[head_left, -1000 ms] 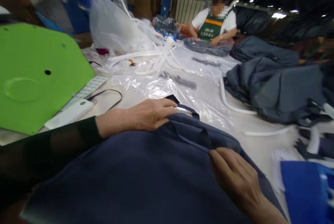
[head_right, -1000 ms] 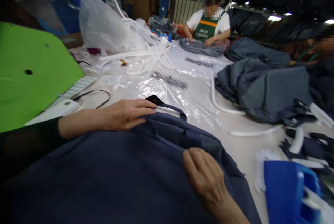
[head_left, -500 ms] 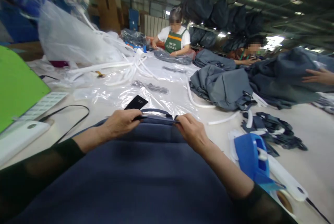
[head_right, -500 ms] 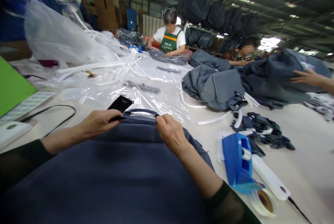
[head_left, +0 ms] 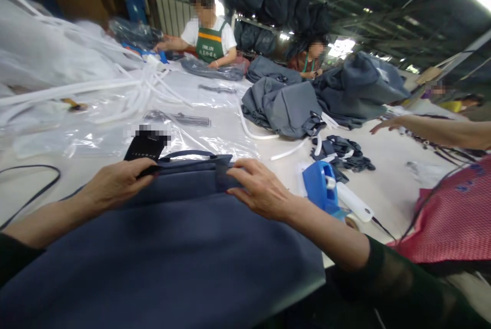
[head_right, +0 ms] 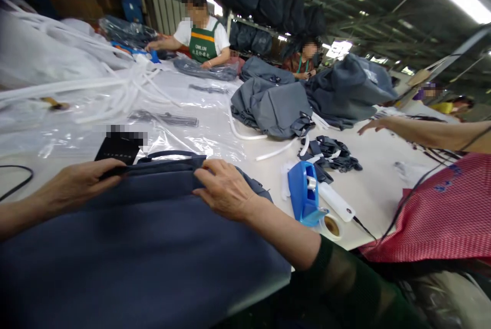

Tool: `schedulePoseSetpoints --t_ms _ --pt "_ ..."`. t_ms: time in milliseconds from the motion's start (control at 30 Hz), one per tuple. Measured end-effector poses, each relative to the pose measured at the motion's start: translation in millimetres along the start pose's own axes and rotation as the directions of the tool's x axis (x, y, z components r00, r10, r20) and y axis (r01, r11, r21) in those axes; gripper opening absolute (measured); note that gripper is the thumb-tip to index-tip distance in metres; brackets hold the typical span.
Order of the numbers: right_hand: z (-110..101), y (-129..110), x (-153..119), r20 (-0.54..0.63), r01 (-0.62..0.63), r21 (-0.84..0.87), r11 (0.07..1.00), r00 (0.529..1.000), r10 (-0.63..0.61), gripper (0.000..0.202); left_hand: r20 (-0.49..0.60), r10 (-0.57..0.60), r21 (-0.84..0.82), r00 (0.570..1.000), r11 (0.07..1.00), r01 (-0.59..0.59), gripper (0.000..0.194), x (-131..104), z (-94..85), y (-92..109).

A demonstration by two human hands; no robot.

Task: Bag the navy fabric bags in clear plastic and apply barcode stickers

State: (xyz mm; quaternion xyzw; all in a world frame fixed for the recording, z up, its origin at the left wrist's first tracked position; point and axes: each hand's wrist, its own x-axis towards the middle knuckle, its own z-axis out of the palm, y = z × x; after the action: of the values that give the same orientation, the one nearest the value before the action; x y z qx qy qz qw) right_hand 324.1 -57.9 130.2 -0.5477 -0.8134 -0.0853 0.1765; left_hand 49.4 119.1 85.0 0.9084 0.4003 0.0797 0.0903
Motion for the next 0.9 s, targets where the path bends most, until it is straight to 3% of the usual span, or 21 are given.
schedulePoseSetpoints --t_ms 67,167,233,300,367,433,533,633,767,900 --pt "-5.3 3.7 -28.1 0.020 -0.014 0.007 1.000 1.000 0.014 0.022 -0.033 0.016 -0.039 0.999 0.999 -0.017 0.041 -1.9 4.0 -6.3" --pt "-3.1 7.3 -60.2 -0.024 -0.036 -0.051 0.998 0.999 0.034 0.022 -0.092 0.248 -0.012 0.964 0.968 -0.251 0.030 -13.0 4.9 -3.5" --pt "5.9 7.7 -66.8 -0.090 -0.021 -0.086 0.996 0.996 0.013 0.028 -0.011 0.430 0.040 0.903 0.902 -0.429 0.024 -22.3 2.2 6.6" --pt "18.9 7.7 -59.8 -0.144 0.024 -0.093 0.995 0.989 -0.037 0.032 0.119 0.495 0.047 0.861 0.863 -0.502 0.013 -27.5 0.1 18.6" --pt "32.9 8.8 -40.6 -0.167 0.081 -0.057 0.995 0.982 -0.089 0.036 0.167 0.465 0.010 0.869 0.881 -0.473 0.013 -25.3 0.1 28.3" --pt "45.9 12.4 -12.3 -0.148 0.078 0.001 0.997 0.986 -0.077 0.038 0.154 0.370 0.006 0.916 0.927 -0.375 0.016 -15.6 1.9 33.8" --pt "62.4 20.5 34.9 0.090 -0.120 0.091 0.989 0.990 0.112 0.042 0.142 0.221 0.074 0.965 0.970 -0.233 0.034 5.8 6.8 34.4" --pt "75.8 24.3 64.4 0.325 -0.264 0.103 0.959 0.920 0.219 0.049 0.164 0.155 0.103 0.974 0.980 -0.173 0.054 19.3 12.8 27.1" --pt "92.9 20.3 56.4 0.406 -0.252 0.111 0.961 0.894 0.188 0.046 0.248 0.145 0.103 0.958 0.979 -0.175 0.065 13.1 21.8 12.7" --pt "118.1 20.7 29.7 0.416 -0.153 0.083 0.985 0.903 0.105 0.046 0.297 0.193 0.082 0.935 0.971 -0.226 0.033 5.5 31.0 11.0"
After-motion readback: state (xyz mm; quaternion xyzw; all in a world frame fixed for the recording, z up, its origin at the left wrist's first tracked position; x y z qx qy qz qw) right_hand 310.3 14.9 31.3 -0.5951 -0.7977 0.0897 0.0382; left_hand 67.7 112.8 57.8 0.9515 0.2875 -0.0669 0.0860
